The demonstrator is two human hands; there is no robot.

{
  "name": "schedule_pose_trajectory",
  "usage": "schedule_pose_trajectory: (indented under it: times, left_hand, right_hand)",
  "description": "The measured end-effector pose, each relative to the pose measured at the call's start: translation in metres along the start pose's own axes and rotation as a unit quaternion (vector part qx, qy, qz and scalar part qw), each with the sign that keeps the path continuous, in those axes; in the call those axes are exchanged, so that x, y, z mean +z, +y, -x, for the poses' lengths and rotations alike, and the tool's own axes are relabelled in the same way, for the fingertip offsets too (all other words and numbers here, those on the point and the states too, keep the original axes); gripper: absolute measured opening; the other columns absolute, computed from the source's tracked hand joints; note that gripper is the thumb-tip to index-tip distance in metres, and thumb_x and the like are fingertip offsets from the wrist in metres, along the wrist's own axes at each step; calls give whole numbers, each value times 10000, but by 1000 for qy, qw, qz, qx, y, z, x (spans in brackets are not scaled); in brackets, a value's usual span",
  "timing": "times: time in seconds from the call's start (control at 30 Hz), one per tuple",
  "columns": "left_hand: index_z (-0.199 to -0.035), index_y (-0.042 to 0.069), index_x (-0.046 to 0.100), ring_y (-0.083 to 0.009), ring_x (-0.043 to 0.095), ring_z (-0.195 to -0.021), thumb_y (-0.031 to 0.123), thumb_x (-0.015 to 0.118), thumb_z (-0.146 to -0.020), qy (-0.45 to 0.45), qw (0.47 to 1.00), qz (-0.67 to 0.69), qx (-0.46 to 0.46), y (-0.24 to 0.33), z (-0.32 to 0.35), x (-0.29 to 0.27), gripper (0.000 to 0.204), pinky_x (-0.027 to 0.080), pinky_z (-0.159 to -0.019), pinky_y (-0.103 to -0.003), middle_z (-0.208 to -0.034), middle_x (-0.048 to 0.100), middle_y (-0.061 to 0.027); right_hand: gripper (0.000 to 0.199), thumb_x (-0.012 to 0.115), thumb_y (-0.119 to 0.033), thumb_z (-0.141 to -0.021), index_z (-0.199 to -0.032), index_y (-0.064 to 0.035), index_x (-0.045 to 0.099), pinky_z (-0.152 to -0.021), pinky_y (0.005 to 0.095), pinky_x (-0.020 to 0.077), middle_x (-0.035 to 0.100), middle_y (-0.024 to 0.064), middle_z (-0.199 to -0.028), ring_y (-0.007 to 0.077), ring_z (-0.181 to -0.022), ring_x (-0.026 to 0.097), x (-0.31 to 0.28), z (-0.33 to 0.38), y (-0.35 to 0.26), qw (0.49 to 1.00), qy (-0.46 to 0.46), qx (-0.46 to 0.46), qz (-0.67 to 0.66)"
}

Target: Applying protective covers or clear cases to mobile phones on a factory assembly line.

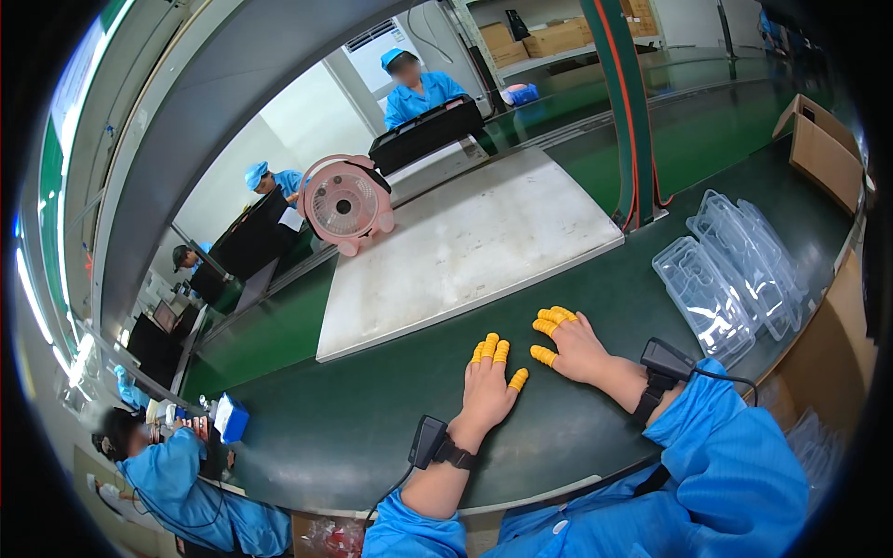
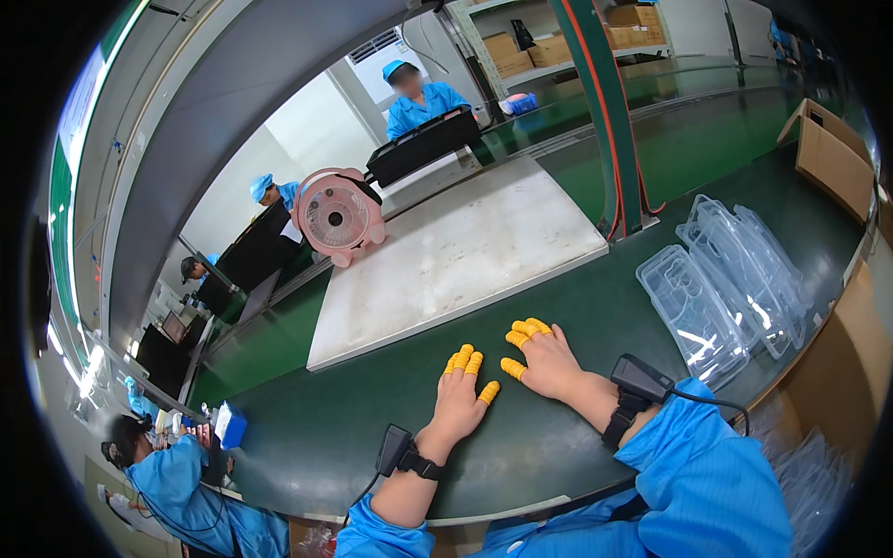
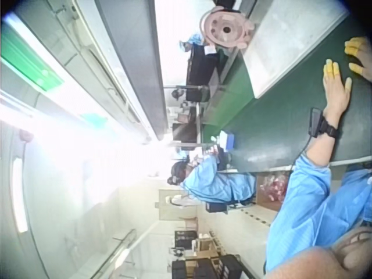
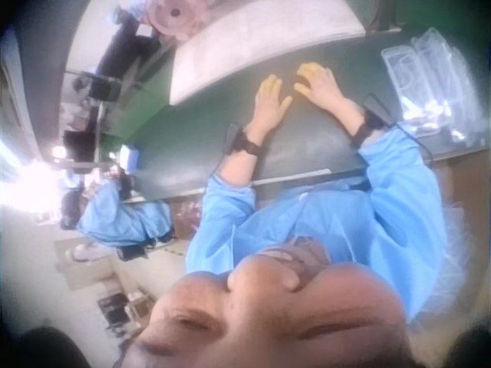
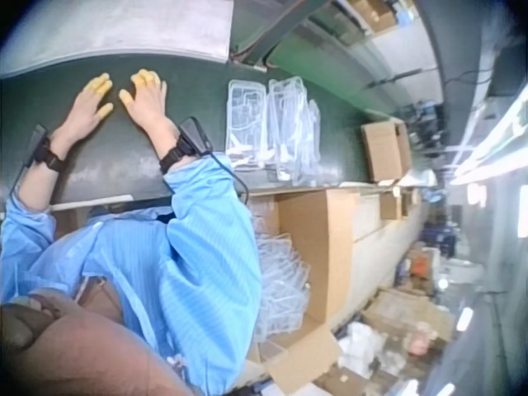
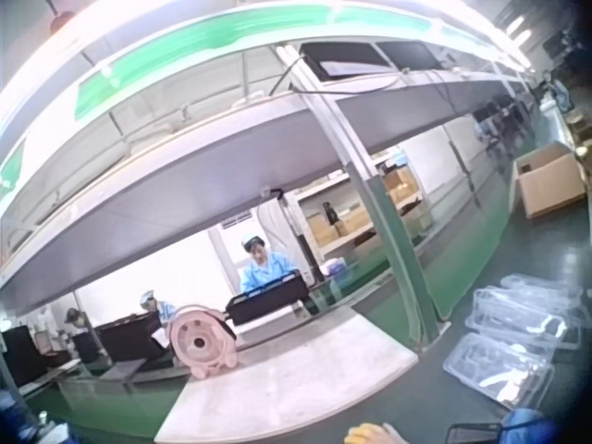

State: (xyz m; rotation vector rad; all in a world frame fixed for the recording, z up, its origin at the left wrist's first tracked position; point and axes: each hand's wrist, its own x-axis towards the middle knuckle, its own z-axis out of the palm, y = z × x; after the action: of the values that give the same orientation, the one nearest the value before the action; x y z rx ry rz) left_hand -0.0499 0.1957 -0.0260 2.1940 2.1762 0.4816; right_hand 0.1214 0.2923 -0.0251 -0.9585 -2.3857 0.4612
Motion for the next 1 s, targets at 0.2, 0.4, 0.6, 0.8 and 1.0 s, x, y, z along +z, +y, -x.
schedule_pose_trajectory:
  times: [0.2, 0.4, 0.6, 0.8, 1.0]
  left_hand:
    - [-1411, -1, 161, -367, 155, -1352, 376, 508, -859, -33, 998, -18, -57, 27, -10, -1, 753, 126, -1085, -479, -1455, 179, -223]
    - [-1388, -26, 203, -369, 133, -1356, 300, 467, -854, -26, 998, -1, -63, 49, -26, 11, 679, 117, -1094, -489, -1461, 166, -212]
    - [-1333, -44, 291, -371, 288, -1288, 259, 535, -809, 37, 995, 94, -6, 38, -26, 13, 652, 214, -1063, -464, -1356, 340, -240]
    - [-1320, -38, 327, -362, 369, -1230, 131, 575, -745, 57, 993, 97, 20, 26, -18, 14, 648, 290, -1025, -428, -1316, 392, -230]
    - [-1289, -28, 383, -348, 434, -1163, 67, 570, -709, 46, 994, 86, 48, 26, -19, 16, 616, 331, -997, -419, -1270, 445, -211]
  right_hand:
    - [532, 471, -416, -885, -1275, -54, 461, -1049, 533, 181, 430, 149, -1335, 304, -1288, 326, 12, 0, 0, 998, -35, -48, 6]
    - [697, 369, -550, -885, -1313, -1, 398, -1048, 568, 158, 378, 176, -1375, 336, -1306, 293, 6, -3, -12, 994, -91, -57, 25]
    - [757, 342, -618, -859, -1322, -21, 394, -1014, 628, 152, 302, 195, -1412, 388, -1317, 238, -3, -2, -13, 987, -136, -85, 23]
    - [726, 312, -651, -849, -1143, -25, 534, -978, 660, 185, 462, 210, -1256, 383, -1233, 358, 0, 3, -10, 975, -150, -164, -14]
    - [675, 323, -622, -865, -1011, -11, 568, -1013, 593, 207, 564, 189, -1065, 362, -1098, 477, -3, 6, -10, 969, -176, -173, -19]
